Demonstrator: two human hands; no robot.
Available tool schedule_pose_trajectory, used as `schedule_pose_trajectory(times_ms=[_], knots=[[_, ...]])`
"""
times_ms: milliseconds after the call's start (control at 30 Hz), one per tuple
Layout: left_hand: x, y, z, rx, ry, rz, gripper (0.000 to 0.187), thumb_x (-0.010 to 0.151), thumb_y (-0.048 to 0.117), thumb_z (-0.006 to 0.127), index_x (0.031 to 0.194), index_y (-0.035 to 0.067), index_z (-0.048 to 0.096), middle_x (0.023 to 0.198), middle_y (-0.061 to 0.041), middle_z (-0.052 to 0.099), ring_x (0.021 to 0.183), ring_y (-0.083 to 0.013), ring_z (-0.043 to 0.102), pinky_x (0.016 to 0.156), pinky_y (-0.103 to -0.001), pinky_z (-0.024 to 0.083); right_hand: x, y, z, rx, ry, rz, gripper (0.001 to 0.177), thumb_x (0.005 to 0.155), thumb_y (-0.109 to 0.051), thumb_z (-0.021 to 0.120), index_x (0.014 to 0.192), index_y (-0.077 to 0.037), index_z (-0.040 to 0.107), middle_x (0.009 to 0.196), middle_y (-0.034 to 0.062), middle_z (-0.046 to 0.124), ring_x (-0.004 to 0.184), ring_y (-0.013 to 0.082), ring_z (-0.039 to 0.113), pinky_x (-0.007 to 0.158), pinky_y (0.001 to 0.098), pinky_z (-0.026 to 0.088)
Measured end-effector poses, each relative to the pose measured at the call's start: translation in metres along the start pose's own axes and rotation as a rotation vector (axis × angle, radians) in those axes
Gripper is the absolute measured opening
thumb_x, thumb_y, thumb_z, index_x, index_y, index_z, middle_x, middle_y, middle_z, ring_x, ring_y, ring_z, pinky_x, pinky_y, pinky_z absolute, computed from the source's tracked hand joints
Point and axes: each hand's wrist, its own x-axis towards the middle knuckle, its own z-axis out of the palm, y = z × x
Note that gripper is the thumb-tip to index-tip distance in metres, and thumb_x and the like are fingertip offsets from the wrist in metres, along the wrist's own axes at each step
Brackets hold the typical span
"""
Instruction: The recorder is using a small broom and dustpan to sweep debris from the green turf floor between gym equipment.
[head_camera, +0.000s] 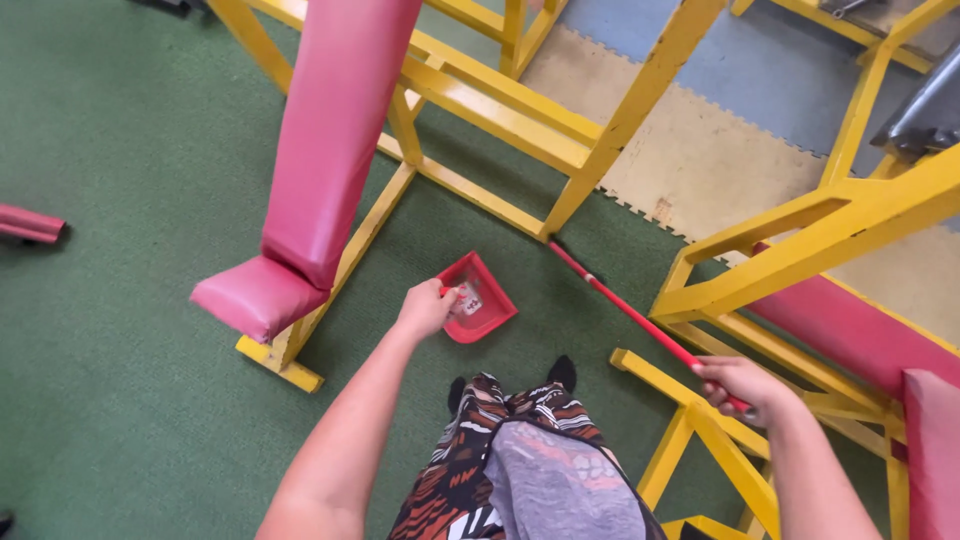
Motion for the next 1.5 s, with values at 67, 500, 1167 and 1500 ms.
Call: schedule_pose_trajectory(times_ms=[67,500,1167,1500], knots=[[-0.004,-0.012,-0.001,0.082,0.019,0.000,0.030,0.099,0.027,0.060,0.093,-0.002,0.065,0.083,-0.013,0.079,0.071,-0.0196,0.077,0.067,-0.034,0.062,0.049,0.011,0.023,0.061,-0.033,0.024,0.009,0.101,-0.015,0.058,0.108,-0.009,0.056,0.065,-0.0011,0.048,0.048,0.0065,0.039,0.040,0.0217,0.029],[-0.057,-0.033,-0.011,0.240,0.173,-0.102,0.039,0.093,0.041,0.063,0.092,0.002,0.066,0.089,-0.021,0.077,0.090,-0.0379,0.075,0.084,-0.048,0.056,0.000,0.021,0.217,-0.255,-0.320,-0.039,0.024,0.097,-0.012,0.057,0.119,-0.006,0.065,0.064,-0.0009,0.051,0.044,0.0065,0.042,0.036,0.0229,0.032],[-0.107,-0.055,0.048,0.247,0.400,-0.117,0.039,0.090,0.039,0.071,0.095,0.000,0.067,0.094,-0.024,0.072,0.094,-0.0414,0.070,0.085,-0.051,0.054,0.116,-0.015,0.165,-0.318,-0.220,-0.088,0.013,0.099,-0.012,0.056,0.090,-0.003,0.054,0.064,0.0050,0.050,0.046,0.0139,0.045,0.038,0.0291,0.035],[-0.184,-0.055,0.077,-0.093,0.680,-0.312,0.036,0.091,0.035,0.071,0.092,-0.001,0.071,0.085,-0.016,0.078,0.083,-0.0312,0.077,0.079,-0.042,0.059,0.012,-0.058,0.167,-0.584,-0.615,-0.018,0.044,0.098,-0.020,0.056,0.141,-0.013,0.056,0.064,-0.0003,0.047,0.047,0.0070,0.039,0.038,0.0241,0.032]])
